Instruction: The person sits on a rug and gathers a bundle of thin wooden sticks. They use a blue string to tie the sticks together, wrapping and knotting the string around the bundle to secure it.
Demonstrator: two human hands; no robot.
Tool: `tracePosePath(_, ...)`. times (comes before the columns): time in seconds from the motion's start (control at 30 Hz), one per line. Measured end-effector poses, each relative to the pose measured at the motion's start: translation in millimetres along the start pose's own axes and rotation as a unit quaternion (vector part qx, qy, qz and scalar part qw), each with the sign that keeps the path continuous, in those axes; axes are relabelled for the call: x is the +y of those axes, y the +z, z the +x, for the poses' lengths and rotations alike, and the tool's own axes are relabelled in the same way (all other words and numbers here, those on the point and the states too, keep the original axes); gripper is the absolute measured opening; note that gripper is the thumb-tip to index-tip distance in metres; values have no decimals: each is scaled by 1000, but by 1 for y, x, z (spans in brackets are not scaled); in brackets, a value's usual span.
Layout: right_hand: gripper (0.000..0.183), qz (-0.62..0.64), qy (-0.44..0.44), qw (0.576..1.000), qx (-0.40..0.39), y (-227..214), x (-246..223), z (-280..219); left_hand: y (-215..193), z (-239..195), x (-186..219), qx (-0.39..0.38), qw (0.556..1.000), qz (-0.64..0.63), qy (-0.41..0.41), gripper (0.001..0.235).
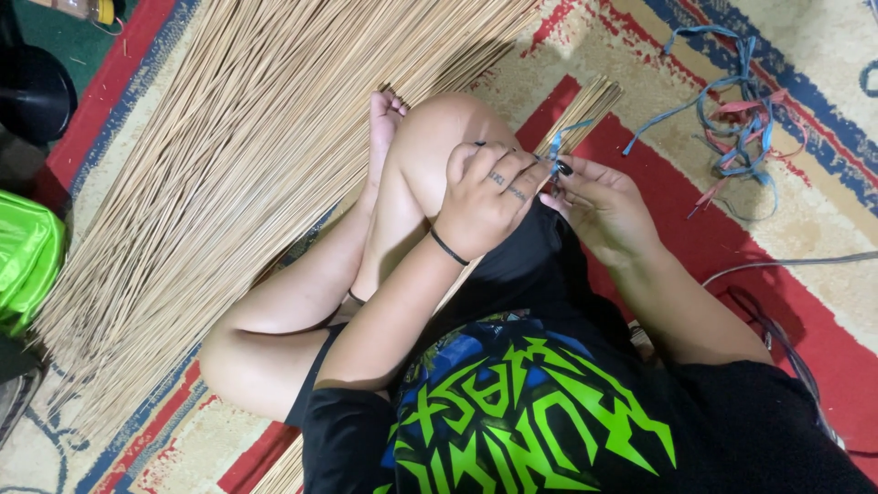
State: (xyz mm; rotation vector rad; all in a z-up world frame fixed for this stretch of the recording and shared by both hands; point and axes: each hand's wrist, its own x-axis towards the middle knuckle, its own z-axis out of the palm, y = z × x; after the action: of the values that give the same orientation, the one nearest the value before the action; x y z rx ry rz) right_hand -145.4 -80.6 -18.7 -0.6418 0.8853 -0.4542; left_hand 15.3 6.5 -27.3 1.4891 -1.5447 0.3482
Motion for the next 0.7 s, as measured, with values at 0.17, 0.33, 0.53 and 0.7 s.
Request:
tracePosePath(0.17,18,-13,1,1000,8,-1,0,3,5,2,1,12,1000,24,7,12)
tracePosePath(0.33,20,-32,-10,999,20,-9,4,9,-1,13,7,-11,998,50,29,18)
tracePosePath(0.53,14,-42,-55,997,29,-14,10,13,2,20,12,11,995,85,58,20)
tracePosePath(0.7,14,-85,-92,991,37,-11,10,15,7,9,2,4,997,62,54,28)
